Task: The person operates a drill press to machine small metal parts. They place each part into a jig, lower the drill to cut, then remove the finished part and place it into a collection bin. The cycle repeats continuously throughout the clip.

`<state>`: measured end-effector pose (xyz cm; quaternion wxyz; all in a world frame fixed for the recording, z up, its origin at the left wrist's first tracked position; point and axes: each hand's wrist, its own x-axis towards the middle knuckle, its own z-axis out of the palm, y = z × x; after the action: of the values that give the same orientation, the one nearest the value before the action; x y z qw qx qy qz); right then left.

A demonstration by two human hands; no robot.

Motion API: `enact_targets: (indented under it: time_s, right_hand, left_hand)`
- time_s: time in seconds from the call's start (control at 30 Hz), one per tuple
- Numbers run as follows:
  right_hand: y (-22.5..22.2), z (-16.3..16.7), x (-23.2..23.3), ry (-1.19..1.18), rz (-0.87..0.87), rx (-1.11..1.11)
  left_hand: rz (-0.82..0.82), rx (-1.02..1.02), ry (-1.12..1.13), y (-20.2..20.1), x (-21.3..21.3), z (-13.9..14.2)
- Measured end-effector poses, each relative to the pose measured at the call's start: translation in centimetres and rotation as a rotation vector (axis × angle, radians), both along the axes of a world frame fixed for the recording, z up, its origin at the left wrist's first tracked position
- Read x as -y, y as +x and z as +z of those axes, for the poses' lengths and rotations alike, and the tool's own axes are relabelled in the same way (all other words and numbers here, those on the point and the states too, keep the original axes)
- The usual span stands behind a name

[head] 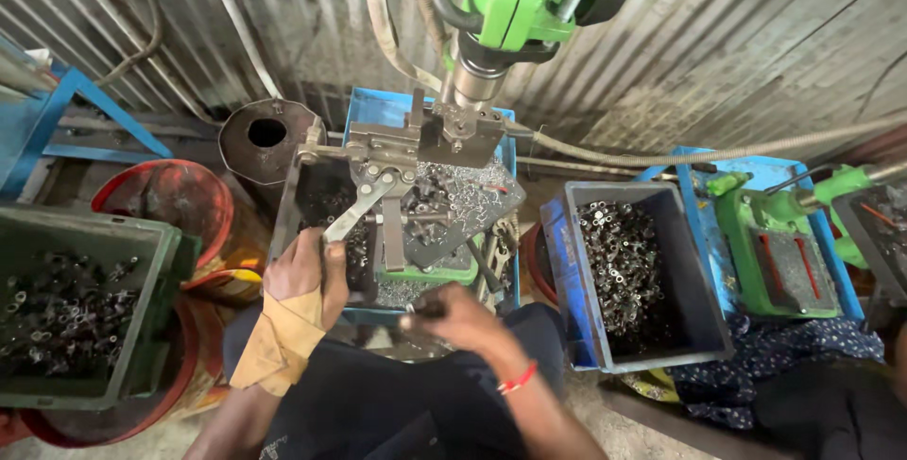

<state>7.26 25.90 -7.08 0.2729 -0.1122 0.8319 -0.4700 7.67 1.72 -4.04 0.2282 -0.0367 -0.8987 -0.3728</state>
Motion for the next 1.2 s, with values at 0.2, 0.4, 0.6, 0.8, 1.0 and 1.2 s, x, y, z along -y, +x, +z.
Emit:
enact_targets:
  time_s: [0.2, 0.4, 0.6, 0.8, 1.0, 1.2]
  right_hand:
    - [0.0, -0.8, 0.8, -0.052, -0.606, -0.409]
    - [-5.6, 2.3, 0.0, 0.097, -0.396, -0.992]
    - [-6.1, 1.5, 0.0, 0.078, -0.344, -0.932]
    - [-7.9, 0.3, -1.7, -0.577, -0.729, -0.392]
    - [-11.8, 0.8, -0.6, -0.564, -0.646, -0.741]
    - [-13.1, 0.0, 1.2, -0.669, -0.681, -0.849]
  left_hand:
    - [0.022, 0.030, -0.014, -0.2, 0.1, -0.3]
    - [-0.001, 0.012, 0.005, -0.2, -0.1, 0.0]
    - [0.016, -0.018, 0.004, 0.0, 0.0, 0.3]
    - [0.012, 0.008, 0.033, -0.3, 0.0, 0.2]
    - [0.012, 0.014, 0.032, -0.3, 0.1, 0.3]
    - [0.018, -0.002, 0.042, -0.4, 0.2, 0.0]
